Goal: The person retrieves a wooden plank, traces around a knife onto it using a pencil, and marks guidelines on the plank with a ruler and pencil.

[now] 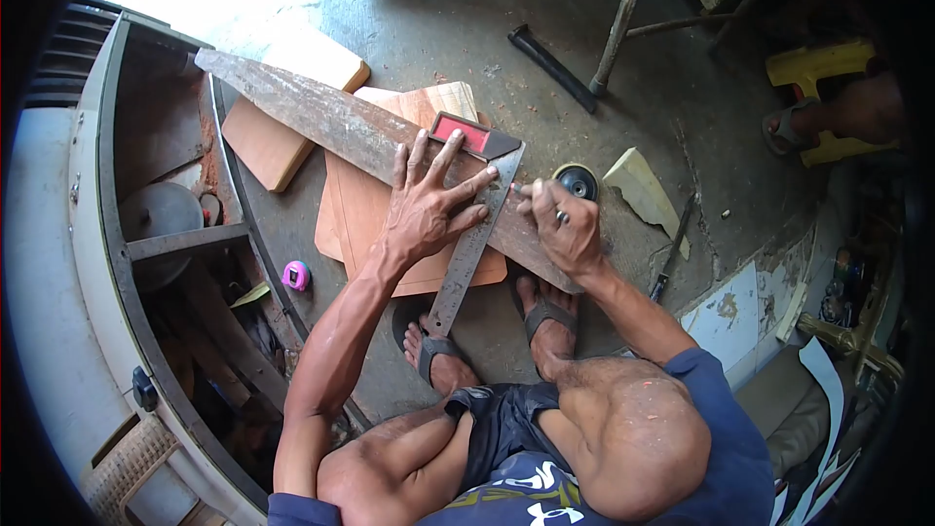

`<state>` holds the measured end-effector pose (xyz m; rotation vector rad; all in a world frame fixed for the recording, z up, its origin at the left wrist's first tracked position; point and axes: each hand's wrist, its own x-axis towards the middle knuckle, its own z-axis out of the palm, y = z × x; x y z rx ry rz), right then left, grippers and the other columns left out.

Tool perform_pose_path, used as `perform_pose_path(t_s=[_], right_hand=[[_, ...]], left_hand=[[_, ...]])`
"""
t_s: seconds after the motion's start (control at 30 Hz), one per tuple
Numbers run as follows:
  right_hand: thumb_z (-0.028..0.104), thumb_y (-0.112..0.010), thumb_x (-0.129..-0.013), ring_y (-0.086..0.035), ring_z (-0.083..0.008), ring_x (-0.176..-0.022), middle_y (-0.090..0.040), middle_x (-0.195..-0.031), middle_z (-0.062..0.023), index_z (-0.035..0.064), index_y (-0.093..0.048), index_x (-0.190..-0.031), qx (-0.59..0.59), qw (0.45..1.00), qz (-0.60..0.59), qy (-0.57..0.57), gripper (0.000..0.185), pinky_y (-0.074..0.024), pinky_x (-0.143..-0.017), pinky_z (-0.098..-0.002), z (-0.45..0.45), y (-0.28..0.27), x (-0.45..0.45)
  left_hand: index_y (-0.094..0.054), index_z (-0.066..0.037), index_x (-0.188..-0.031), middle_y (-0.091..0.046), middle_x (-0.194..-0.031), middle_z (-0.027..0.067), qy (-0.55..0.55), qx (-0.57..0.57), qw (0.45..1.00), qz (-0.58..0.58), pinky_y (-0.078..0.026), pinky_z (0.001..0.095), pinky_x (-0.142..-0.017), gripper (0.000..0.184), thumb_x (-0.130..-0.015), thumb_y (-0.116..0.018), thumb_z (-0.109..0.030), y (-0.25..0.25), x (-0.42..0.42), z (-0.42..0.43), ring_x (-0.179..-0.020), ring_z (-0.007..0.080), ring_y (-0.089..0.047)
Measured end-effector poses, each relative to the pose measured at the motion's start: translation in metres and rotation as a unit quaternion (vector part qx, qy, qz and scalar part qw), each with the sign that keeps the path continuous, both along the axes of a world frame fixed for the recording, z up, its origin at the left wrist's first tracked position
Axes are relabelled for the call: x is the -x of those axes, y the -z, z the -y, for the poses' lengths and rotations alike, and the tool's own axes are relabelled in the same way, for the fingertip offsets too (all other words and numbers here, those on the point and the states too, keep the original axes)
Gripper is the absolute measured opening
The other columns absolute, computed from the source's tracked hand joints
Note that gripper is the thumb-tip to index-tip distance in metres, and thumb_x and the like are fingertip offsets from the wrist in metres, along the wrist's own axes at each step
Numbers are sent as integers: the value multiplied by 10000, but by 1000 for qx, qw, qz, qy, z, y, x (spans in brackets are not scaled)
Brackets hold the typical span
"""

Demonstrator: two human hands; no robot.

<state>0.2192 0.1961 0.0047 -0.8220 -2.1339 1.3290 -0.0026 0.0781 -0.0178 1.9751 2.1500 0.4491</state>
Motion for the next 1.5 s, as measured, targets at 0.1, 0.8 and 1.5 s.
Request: perform_pose_path(t_s=[0.1, 0.8, 1.5], right_hand=[[120, -610, -1038, -747, -379, -795, -718, -866, -214, -41, -665, -987, -122, 991, -28, -44, 178, -586, -690, -455, 19, 2, -8], [58, -616, -1016, -732, -372, -785, -719, -920, -212, -38, -623, -951, -179, 974, -64, -123, 116, -586, -697, -436, 39, 6, -17], [184, -543, -1115, -764, -276, -792, -757, -869, -144, -41, -707, -1103, -94, 994, 19, 52, 278, -590, -716, -386, 7, 0, 6]], left_hand=[[-657, -419, -1457, -255, -1750, 128, 1, 5, 1000, -4, -56, 659, -1283, 538, -953, -681, -605, -4, -1, -1, -1603, 489, -119], [-653, -427, -1459, -262, -1745, 137, 1, 11, 1000, 5, -56, 675, -1277, 529, -957, -687, -593, -5, 1, -2, -1600, 495, -119], [-627, -482, -1462, -279, -1744, 102, 0, -1, 1000, 7, -33, 634, -1296, 517, -961, -680, -592, -2, 0, 0, -1600, 480, -146]])
